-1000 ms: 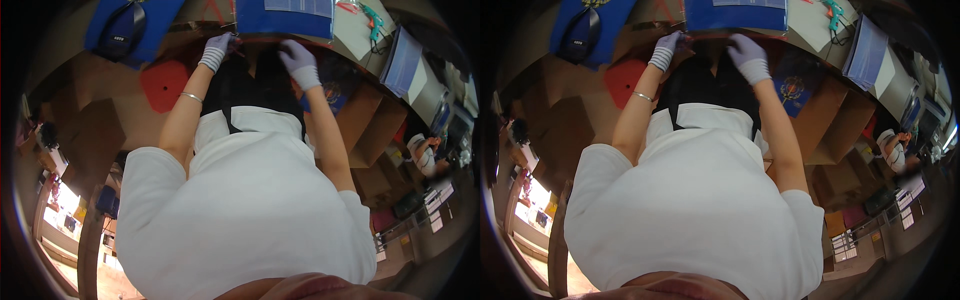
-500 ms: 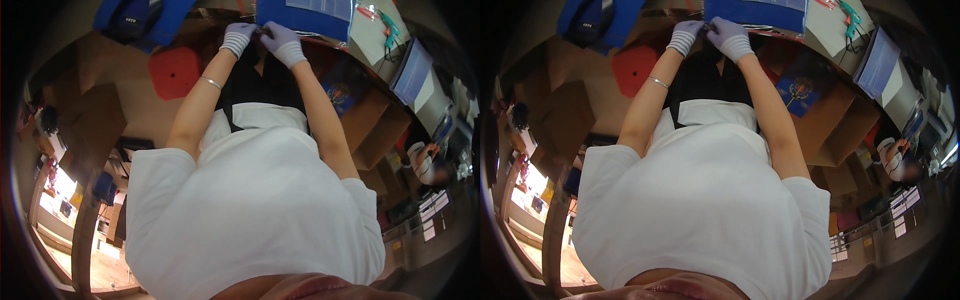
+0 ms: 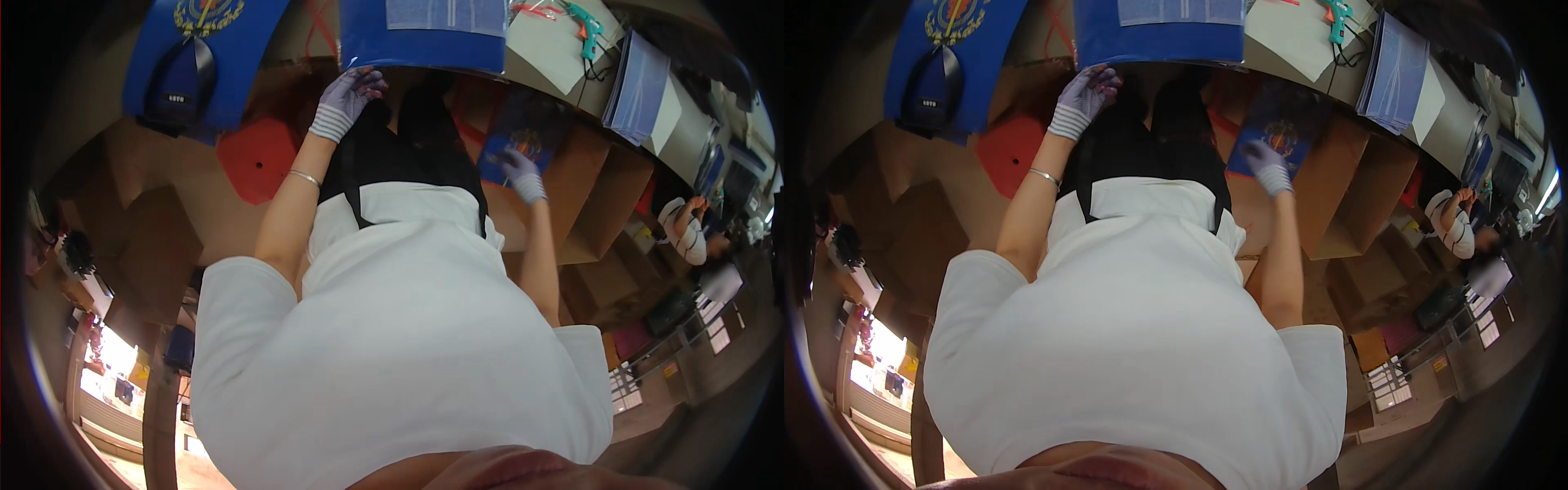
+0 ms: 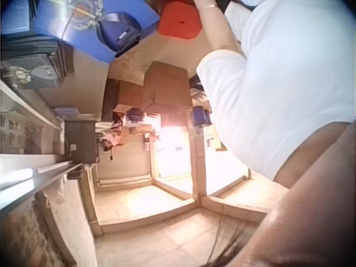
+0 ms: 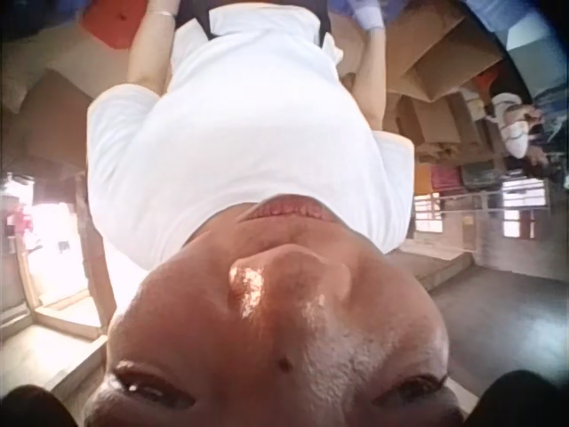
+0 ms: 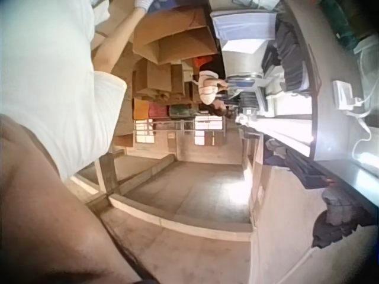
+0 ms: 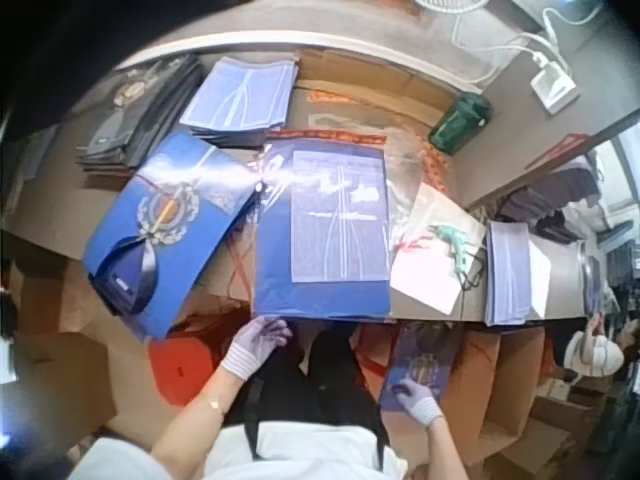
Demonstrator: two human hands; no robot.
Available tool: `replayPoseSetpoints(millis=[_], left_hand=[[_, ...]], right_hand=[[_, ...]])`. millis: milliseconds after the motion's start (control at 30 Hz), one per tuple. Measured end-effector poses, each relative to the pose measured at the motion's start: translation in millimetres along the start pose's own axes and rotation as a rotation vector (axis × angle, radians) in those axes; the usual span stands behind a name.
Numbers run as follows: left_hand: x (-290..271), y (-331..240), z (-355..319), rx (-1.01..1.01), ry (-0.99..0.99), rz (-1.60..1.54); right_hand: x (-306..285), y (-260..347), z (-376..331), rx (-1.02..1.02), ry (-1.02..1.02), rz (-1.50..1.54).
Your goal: Packaging shirt-like paper promotional materials into plastic sleeves and then into boxes.
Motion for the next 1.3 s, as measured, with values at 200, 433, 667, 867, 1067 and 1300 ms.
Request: replayPoseSetpoints(millis=[200,433,667,867,1067,1300], left_hand=[[43,-28,-4,0.082,-0.077,-0.559],[10,-76,5,0.385,-0.282,-0.185],[20,-72,16,0.360,-0.369,-0.020],[2,-85,13,0.324,-0.130,0.201],[-5,-101,23,0.203,-0.222,0.607],[133,-87,-30,0.503,0.285,1.387]], right_hand=[[36,193,101,-0.138,0.223,0.768],[-65,129,197,0.163,-0.224,0.729],[-93,251,180,0.071,-0.612,0.154],[-158,235,-23,-0.508,-0.713,0.269],[-220,31,-203,-0.123,-0.530,-0.072],[-145,-80,-64,0.109,0.148,-1.080]])
Point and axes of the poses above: each hand's wrist, its own z-axis towards the middle knuckle, its own x-axis out of the palm, y = z × x, the point moved 2 cm from there along z, towards the middle knuckle, and after that the axes turned 9 degrees about -y, right-handed, at the moved point
